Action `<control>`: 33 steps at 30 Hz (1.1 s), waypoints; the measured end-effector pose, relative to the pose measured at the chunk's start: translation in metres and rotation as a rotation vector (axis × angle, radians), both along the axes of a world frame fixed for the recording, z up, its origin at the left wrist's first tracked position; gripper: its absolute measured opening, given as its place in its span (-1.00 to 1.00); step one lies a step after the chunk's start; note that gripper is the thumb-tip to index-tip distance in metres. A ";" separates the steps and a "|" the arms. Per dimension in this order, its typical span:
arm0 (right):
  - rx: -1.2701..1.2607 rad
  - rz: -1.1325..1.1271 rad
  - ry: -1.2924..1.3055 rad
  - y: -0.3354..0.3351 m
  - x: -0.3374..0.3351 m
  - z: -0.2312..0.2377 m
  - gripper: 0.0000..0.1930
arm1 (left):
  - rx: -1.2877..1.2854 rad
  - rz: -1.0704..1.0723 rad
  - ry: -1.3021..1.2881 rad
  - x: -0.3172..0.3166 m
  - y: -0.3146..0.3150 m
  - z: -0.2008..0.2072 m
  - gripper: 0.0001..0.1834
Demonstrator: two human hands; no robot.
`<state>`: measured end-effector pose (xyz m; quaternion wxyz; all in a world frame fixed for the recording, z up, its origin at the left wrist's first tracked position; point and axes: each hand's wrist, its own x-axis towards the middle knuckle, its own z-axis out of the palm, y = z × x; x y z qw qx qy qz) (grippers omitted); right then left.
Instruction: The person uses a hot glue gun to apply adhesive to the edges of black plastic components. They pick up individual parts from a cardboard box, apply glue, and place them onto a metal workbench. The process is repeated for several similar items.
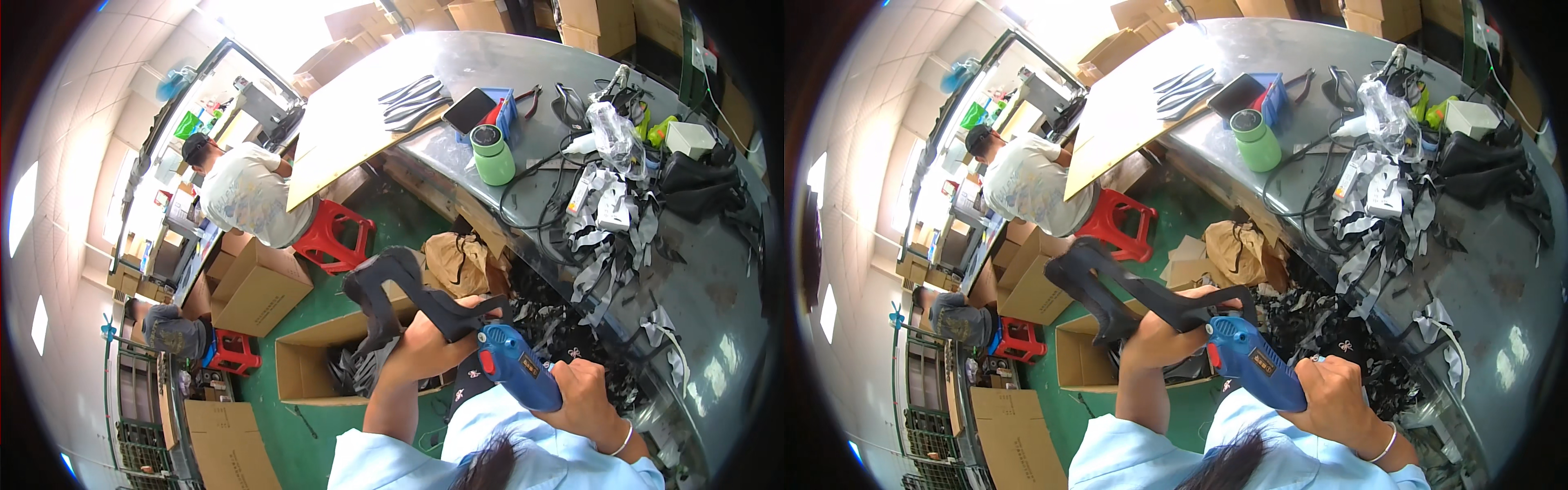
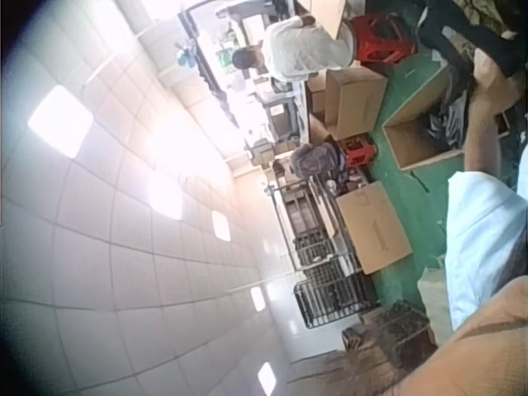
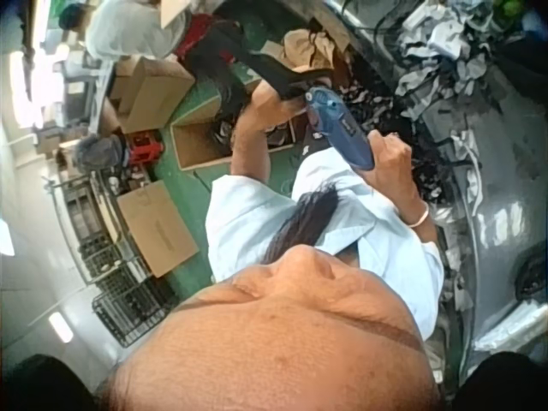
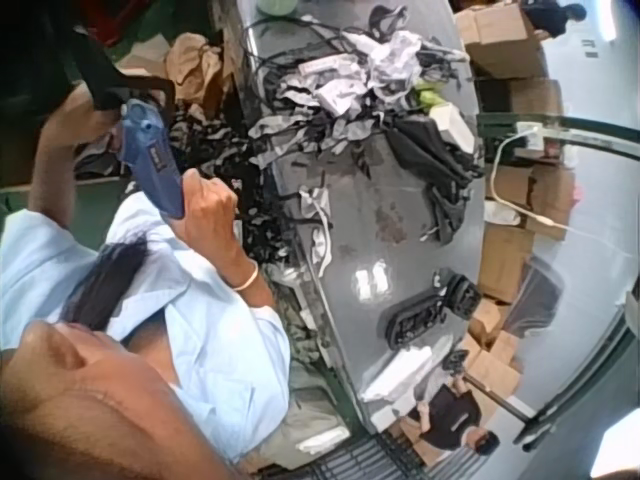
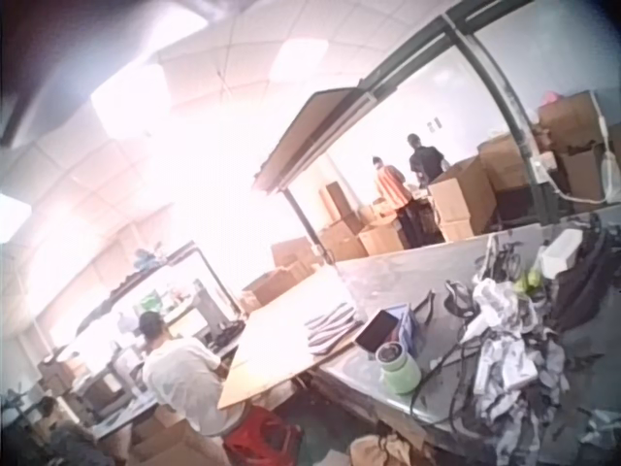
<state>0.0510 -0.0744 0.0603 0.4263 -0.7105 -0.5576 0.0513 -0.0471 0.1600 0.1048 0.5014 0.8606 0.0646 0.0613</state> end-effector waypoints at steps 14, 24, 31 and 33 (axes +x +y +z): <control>0.025 0.113 0.298 0.004 0.000 0.018 -0.57 | 0.059 0.074 -0.192 0.014 -0.026 -0.072 -0.77; 0.199 -0.112 0.091 0.009 0.012 0.014 -0.57 | -0.579 -0.090 0.099 -0.008 -0.046 -0.069 -0.48; 0.054 0.141 0.385 0.012 0.005 0.011 -0.64 | -1.283 0.236 -0.834 0.039 -0.085 -0.058 -0.33; 0.027 0.165 0.339 0.008 0.002 0.008 -0.65 | -1.126 0.369 -0.974 0.052 -0.066 -0.064 -0.44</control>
